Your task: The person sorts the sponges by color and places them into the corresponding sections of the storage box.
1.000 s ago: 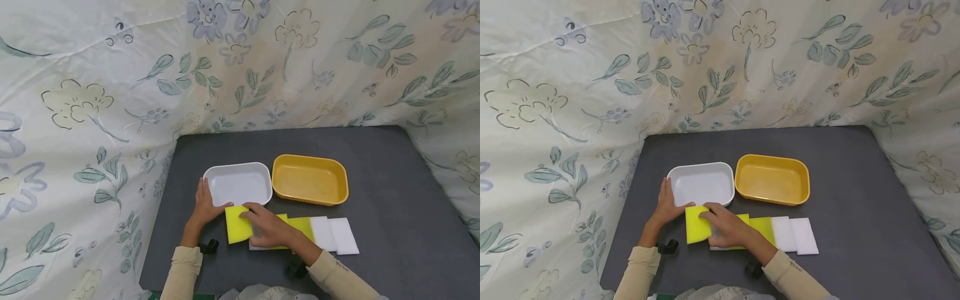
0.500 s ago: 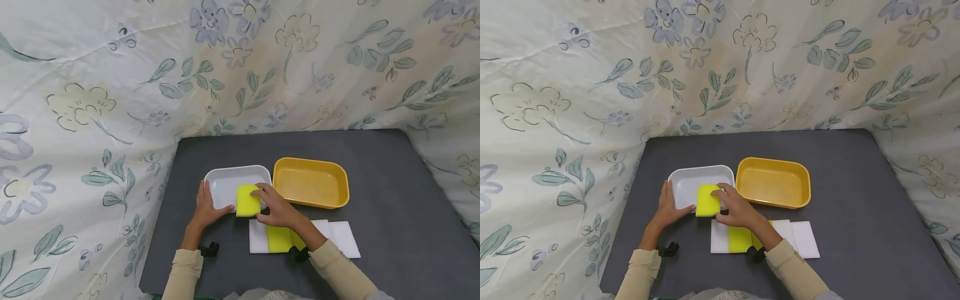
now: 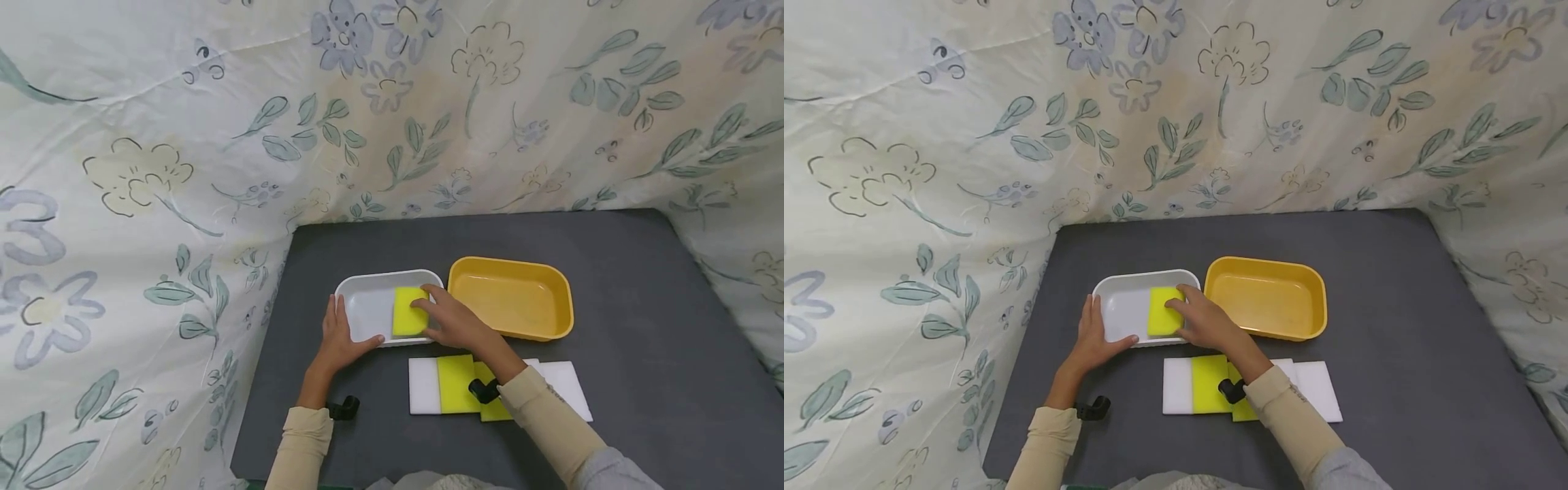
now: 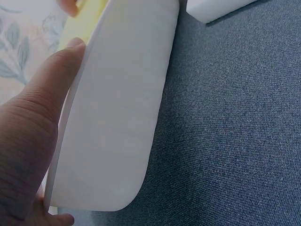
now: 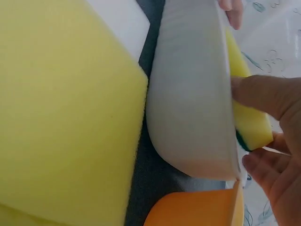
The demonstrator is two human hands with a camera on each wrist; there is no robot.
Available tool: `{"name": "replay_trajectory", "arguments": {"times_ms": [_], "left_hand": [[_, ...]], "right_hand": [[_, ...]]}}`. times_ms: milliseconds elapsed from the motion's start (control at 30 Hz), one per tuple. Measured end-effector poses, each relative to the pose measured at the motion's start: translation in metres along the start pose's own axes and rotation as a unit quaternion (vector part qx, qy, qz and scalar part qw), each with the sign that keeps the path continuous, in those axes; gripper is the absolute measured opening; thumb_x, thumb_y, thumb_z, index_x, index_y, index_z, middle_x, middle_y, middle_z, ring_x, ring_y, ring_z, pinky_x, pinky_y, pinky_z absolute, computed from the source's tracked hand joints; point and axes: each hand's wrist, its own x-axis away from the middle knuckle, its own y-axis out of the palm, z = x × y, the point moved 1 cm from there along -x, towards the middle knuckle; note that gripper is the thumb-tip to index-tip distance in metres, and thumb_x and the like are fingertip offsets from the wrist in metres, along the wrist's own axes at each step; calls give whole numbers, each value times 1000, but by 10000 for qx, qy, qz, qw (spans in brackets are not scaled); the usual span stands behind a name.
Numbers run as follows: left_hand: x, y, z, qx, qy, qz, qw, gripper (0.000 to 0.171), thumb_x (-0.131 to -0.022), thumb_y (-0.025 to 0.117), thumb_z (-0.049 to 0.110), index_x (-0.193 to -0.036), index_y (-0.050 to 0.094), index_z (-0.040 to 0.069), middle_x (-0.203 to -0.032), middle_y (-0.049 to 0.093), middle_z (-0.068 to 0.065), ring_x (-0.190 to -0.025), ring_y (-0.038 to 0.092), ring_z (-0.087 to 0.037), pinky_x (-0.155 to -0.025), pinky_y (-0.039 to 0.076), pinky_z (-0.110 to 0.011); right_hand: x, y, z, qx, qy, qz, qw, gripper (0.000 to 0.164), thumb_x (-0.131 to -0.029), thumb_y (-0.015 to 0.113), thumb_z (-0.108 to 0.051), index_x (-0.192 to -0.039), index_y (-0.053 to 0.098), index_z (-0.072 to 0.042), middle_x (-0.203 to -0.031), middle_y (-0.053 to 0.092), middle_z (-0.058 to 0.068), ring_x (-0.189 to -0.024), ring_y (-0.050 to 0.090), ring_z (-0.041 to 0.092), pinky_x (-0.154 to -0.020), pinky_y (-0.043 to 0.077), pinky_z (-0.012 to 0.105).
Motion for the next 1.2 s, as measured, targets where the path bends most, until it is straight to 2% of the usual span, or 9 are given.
{"name": "replay_trajectory", "arguments": {"times_ms": [167,300,400,600,667,767,900,967,1200], "left_hand": [[1,1,1,46,50,11,10000,130,-73,82,58,-161,-1,8,-166,-8,-16,-148,3,-44,-110,25,-66],[2,3,1,16,51,50,10000,130,-73,82,58,-161,0,8,-166,-7,-17,-148,4,-45,-109,25,-67],[3,3,2,28,20,46,10000,130,-72,82,58,-161,1,8,-166,-7,-16,-148,4,-45,-109,25,-68],[6,5,2,12,-64,-17,10000,130,-72,81,59,-161,0,9,-166,-9,-15,-148,3,-45,-108,25,-68],[7,5,2,16,-57,-5,10000,130,-73,81,58,-161,0,9,-166,-9,-14,-148,3,-45,-108,25,-68],[7,6,2,41,-10,18,10000,129,-73,81,59,-161,0,9,-166,-10,-15,-148,3,-45,-109,24,-69],[7,7,1,18,11,33,10000,129,-74,81,58,-161,-1,8,-166,-10,-16,-148,3,-46,-109,23,-69],[8,7,0,3,10,38,10000,129,-74,81,57,-161,-1,8,-166,-10,-16,-148,2,-46,-109,22,-68],[8,7,0,48,129,79,9999,128,-74,81,56,-161,1,6,-166,-8,-17,-147,3,-48,-110,21,-68]], "right_hand": [[-8,7,2,85,299,-567,9979,54,-83,84,-22,-131,60,-13,-147,44,20,-127,50,32,-102,46,44],[-17,9,1,137,331,-932,9950,48,-82,85,-22,-123,62,-13,-134,51,15,-109,54,25,-92,50,37],[-23,10,1,131,301,-1167,9926,45,-81,87,-21,-119,64,-14,-122,54,10,-95,51,20,-82,50,33],[-31,17,1,251,216,-1469,9886,40,-81,86,-19,-117,67,-16,-113,57,7,-90,51,18,-81,50,32],[-32,21,1,303,205,-1490,9882,40,-82,85,-19,-118,68,-16,-116,58,7,-94,53,20,-85,50,34],[-35,27,1,355,228,-1450,9885,41,-83,85,-20,-120,70,-16,-136,55,12,-118,54,26,-100,46,40],[-35,31,-2,221,108,-1284,9914,40,-85,82,-22,-123,73,-15,-157,36,15,-145,28,40,-112,31,53],[-35,33,-2,106,-19,-1200,9927,36,-89,77,-21,-124,73,-14,-158,34,16,-146,22,44,-113,28,55],[-38,44,-1,-521,-448,-1221,9901,35,-97,57,-10,-128,66,2,-149,46,22,-144,30,43,-116,25,50]]}}
